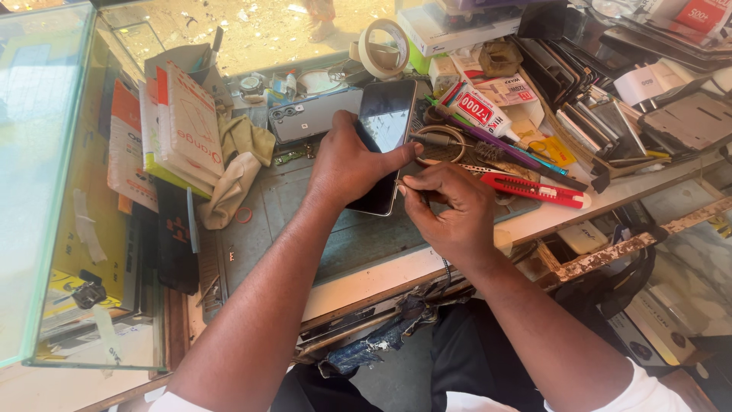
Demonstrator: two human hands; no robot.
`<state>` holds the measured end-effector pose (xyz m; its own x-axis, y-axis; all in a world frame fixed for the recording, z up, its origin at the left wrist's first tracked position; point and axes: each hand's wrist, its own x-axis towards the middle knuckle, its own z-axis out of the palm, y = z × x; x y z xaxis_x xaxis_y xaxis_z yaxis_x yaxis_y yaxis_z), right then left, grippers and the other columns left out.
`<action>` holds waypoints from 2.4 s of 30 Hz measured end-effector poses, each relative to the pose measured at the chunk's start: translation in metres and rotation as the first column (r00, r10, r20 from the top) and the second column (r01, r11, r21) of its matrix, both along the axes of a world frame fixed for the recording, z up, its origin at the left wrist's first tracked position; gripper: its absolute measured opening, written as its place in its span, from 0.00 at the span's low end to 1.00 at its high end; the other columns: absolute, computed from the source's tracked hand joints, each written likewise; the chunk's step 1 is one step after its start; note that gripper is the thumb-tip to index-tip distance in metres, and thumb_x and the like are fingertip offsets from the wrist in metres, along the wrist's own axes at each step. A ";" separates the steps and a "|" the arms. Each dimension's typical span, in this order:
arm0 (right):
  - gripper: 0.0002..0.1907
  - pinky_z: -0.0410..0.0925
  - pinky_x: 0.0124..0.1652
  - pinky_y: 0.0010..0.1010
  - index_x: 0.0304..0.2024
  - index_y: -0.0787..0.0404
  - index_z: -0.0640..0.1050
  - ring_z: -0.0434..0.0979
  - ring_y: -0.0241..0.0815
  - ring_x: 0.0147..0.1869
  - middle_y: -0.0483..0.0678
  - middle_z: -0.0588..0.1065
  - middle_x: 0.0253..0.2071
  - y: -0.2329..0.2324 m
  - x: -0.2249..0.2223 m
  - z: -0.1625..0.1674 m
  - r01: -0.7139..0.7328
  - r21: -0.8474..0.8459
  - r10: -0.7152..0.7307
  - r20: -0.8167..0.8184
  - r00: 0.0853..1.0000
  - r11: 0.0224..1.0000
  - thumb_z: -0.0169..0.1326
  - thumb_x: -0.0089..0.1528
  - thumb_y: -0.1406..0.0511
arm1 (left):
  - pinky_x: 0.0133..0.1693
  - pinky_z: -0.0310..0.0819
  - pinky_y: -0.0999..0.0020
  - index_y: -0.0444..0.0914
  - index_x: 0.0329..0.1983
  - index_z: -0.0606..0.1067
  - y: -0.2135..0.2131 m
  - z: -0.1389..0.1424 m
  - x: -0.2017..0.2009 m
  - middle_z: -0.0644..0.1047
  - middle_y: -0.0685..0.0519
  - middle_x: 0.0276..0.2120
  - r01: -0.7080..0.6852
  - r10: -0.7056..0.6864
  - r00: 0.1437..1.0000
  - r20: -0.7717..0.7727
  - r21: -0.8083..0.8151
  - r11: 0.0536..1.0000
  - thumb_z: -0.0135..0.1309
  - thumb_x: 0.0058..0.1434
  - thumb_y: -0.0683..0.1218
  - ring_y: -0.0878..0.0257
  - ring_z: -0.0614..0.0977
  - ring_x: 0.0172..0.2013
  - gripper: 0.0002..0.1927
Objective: The person opens a drawer and retrieves a screwdriver, then uses it to remove screws from the back of a disassembled smartphone. After removing the screws, the person flips the phone over and uses a small metal tool to pry open the edges of the device.
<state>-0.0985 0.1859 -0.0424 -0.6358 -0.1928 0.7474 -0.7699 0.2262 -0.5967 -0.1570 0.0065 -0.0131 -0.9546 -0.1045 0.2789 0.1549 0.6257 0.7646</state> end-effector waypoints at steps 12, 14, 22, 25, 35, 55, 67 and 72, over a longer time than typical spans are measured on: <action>0.13 0.78 0.41 0.34 0.51 0.60 0.82 0.85 0.44 0.42 0.48 0.83 0.42 0.023 0.105 -0.013 -0.436 0.576 0.498 0.056 0.865 0.692 0.61 0.65 0.63 | 0.44 0.80 0.57 0.31 0.50 0.65 -0.015 0.010 -0.003 0.82 0.40 0.40 0.029 -0.016 0.992 -0.125 0.098 0.995 0.73 0.42 0.66 0.51 0.86 0.42 0.47; 0.11 0.79 0.43 0.34 0.48 0.59 0.81 0.86 0.44 0.45 0.48 0.83 0.43 0.025 0.100 -0.010 -0.370 0.527 0.418 0.031 0.908 0.765 0.60 0.66 0.62 | 0.44 0.80 0.56 0.31 0.49 0.66 -0.014 0.009 -0.002 0.81 0.40 0.41 0.040 -0.027 0.990 -0.141 0.090 0.995 0.73 0.43 0.66 0.51 0.86 0.42 0.46; 0.08 0.79 0.41 0.26 0.47 0.65 0.78 0.84 0.35 0.42 0.46 0.81 0.39 0.001 -0.009 0.021 -0.090 -0.140 0.152 0.533 0.832 0.986 0.57 0.65 0.68 | 0.40 0.81 0.55 0.33 0.49 0.62 -0.012 0.016 0.005 0.82 0.40 0.38 0.014 0.019 0.949 -0.314 0.104 0.995 0.76 0.45 0.62 0.47 0.87 0.39 0.44; 0.05 0.80 0.40 0.27 0.43 0.67 0.79 0.85 0.36 0.40 0.47 0.81 0.37 -0.011 -0.032 0.005 -0.132 -0.189 0.220 0.587 0.779 0.973 0.56 0.66 0.70 | 0.37 0.80 0.52 0.33 0.48 0.61 -0.010 0.016 0.006 0.82 0.39 0.36 -0.032 0.062 0.914 -0.402 0.080 0.996 0.76 0.45 0.60 0.43 0.86 0.38 0.44; 0.03 0.74 0.31 0.21 0.34 0.67 0.79 0.81 0.31 0.30 0.45 0.80 0.28 -0.025 -0.032 0.011 0.005 -0.084 0.038 0.495 0.868 0.996 0.59 0.63 0.72 | 0.32 0.80 0.50 0.33 0.50 0.59 -0.006 0.013 0.007 0.80 0.38 0.34 -0.172 0.138 0.896 -0.421 -0.043 0.984 0.78 0.45 0.62 0.41 0.85 0.35 0.48; 0.04 0.79 0.39 0.28 0.40 0.64 0.79 0.83 0.36 0.37 0.49 0.81 0.34 -0.024 -0.042 -0.007 -0.088 -0.264 0.234 0.593 0.770 0.960 0.58 0.66 0.68 | 0.33 0.80 0.51 0.34 0.52 0.57 -0.011 0.017 0.009 0.81 0.40 0.36 -0.123 0.122 0.915 -0.385 0.023 0.992 0.76 0.45 0.60 0.42 0.86 0.36 0.47; 0.04 0.82 0.43 0.33 0.40 0.61 0.74 0.87 0.44 0.43 0.52 0.82 0.35 -0.020 -0.041 -0.004 -0.080 -0.311 0.283 0.688 0.668 0.947 0.53 0.68 0.67 | 0.34 0.81 0.53 0.34 0.54 0.56 -0.019 0.013 0.003 0.81 0.41 0.35 -0.140 0.118 0.912 -0.393 -0.027 0.990 0.76 0.47 0.60 0.45 0.86 0.36 0.48; 0.04 0.81 0.40 0.32 0.41 0.62 0.75 0.87 0.44 0.41 0.53 0.82 0.35 -0.018 -0.042 -0.007 -0.044 -0.322 0.258 0.665 0.701 0.946 0.54 0.67 0.67 | 0.35 0.80 0.53 0.34 0.52 0.60 -0.026 0.013 0.000 0.81 0.43 0.35 -0.176 0.156 0.911 -0.381 -0.019 0.984 0.75 0.47 0.61 0.46 0.86 0.36 0.45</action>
<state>-0.1402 0.1678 -0.0492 -0.9693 -0.1996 0.1435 -0.1249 -0.1025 -0.9869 -0.1568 -0.0198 0.0004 -0.7476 -0.2282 0.6238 0.3156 0.7043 0.6359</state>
